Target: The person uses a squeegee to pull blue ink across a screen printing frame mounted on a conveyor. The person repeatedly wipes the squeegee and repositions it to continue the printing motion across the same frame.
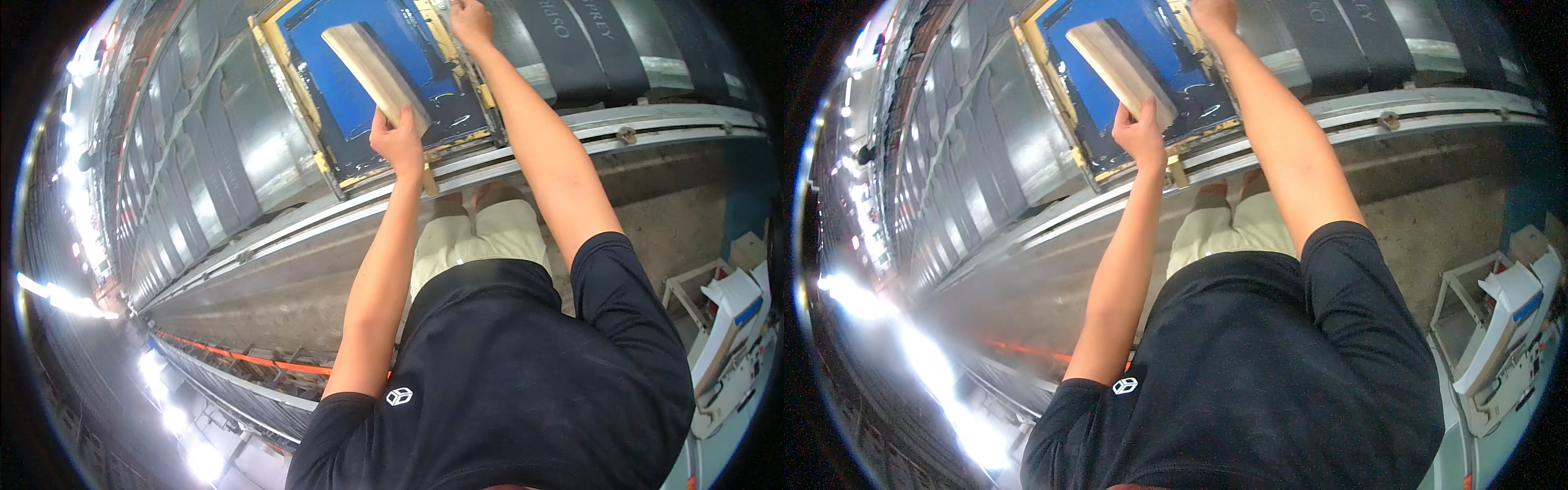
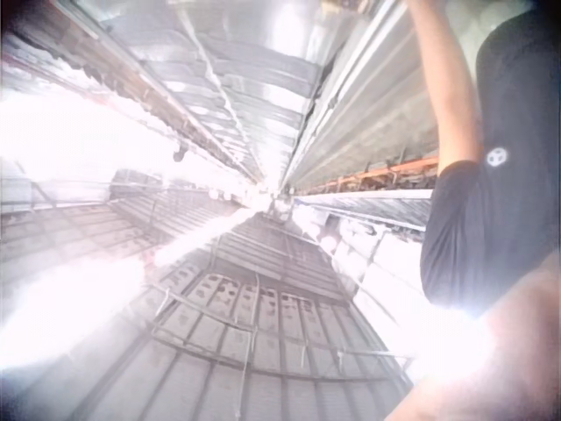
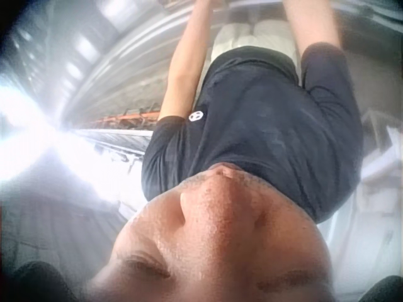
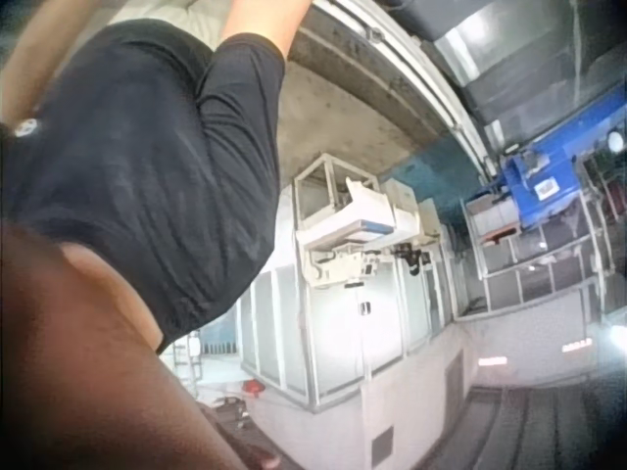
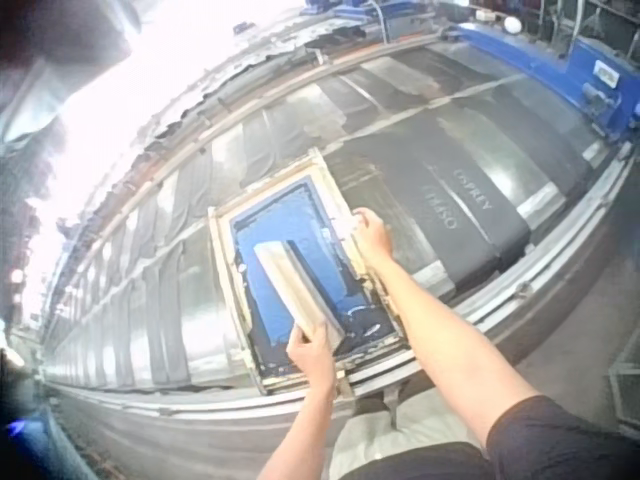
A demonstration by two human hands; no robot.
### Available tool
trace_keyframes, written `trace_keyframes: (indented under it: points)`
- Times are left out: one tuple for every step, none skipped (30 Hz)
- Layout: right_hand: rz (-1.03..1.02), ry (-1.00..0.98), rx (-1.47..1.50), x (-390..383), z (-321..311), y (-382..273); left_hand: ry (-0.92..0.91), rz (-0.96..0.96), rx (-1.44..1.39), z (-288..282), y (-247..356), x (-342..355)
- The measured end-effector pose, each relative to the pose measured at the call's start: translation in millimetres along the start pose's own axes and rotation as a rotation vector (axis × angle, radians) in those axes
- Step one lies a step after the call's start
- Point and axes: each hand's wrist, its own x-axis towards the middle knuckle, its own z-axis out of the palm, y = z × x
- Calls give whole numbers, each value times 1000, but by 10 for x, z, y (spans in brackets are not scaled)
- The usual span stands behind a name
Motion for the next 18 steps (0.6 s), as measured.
trace_keyframes:
  points:
    - [4, 0, -10, -3, 12, -4, -1, -1, -104, 132, 21, -46]
    - [8, 0, -20, -3, 8, -2, -23, -24, -95, 240, 47, -99]
    - [18, 3, 6, -19, 15, -34, -41, -42, -82, 310, 69, -131]
    - [32, -7, 5, -36, 4, -59, -58, -59, -68, 376, 91, -167]
    - [45, -18, 3, -52, -13, -82, -74, -69, -53, 427, 114, -231]
    - [59, -22, 5, -34, -21, -80, -76, -80, -72, 478, 87, -277]
    - [47, -21, 11, -24, -14, -81, -76, -92, -91, 518, 60, -325]
    - [36, -21, 17, -25, 1, -82, -75, -103, -110, 537, 33, -355]
    - [29, -18, 22, -15, 10, -45, -89, -124, -116, 533, 10, -382]
    - [12, -8, 18, 0, 15, -10, -104, -128, -87, 508, -13, -410]
    - [-5, 0, 15, 16, 21, 23, -117, -131, -58, 467, -36, -437]
    - [-19, 5, 14, 19, 35, 41, -128, -134, -25, 409, -61, -452]
    - [-26, 8, 16, 27, 44, 58, -127, -125, -27, 344, -86, -450]
    - [-34, 9, 17, 34, 48, 74, -125, -116, -29, 263, -110, -430]
    - [-42, 6, 21, 25, 67, 78, -119, -106, -30, 165, -139, -392]
    - [-32, 9, 10, 11, 71, 61, -101, -74, 0, 60, -169, -328]
    - [-23, 12, -1, -6, 68, 46, -99, -66, 35, -77, -192, -278]
    - [-13, 16, -8, -7, 64, 30, -97, -54, 72, -220, -165, -219]
